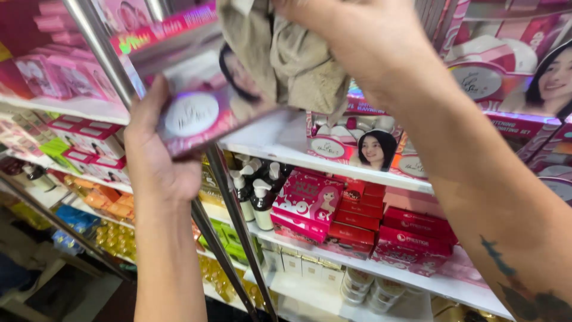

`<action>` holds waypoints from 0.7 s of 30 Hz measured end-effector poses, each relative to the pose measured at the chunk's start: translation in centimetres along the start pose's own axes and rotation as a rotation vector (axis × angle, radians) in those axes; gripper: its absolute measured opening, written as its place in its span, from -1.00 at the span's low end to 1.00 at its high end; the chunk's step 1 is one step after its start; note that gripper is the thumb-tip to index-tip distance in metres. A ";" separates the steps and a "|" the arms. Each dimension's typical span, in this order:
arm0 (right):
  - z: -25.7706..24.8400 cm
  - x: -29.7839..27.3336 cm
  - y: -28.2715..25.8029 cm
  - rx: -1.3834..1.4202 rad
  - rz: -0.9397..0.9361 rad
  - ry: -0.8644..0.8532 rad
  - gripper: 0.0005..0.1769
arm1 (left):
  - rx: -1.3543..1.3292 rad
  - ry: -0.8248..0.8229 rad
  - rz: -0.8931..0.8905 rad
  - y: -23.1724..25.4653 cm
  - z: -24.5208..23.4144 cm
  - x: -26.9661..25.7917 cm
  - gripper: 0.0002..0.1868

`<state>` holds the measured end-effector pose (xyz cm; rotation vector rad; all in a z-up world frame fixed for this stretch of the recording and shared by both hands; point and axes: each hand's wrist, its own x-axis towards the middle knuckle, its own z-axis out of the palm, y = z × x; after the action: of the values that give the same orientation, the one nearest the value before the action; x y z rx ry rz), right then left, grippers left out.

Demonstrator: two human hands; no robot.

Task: The recorder wipes down skincare products on retail shelves with a cloth and then performs an inventory count using a notepad and pen.

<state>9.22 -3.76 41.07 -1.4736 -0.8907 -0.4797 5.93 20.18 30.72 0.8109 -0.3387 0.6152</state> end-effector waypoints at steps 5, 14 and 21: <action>-1.6 -3.8 -0.2 0.216 0.053 0.003 -0.82 | -0.059 0.200 -0.353 -3.3 -3.0 -5.7 -0.72; 0.6 -17.0 0.9 -0.050 0.202 -0.195 -0.43 | -0.050 0.364 -0.739 -10.1 -5.7 -18.9 -0.49; 4.6 -32.0 7.8 -0.984 -0.074 -0.317 -0.29 | -0.262 0.334 -0.838 -20.4 -7.8 -26.4 -0.40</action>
<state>-5.40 -6.19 11.34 -2.4656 -1.0108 -0.8190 -1.41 5.31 0.71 0.5150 0.2297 -0.0892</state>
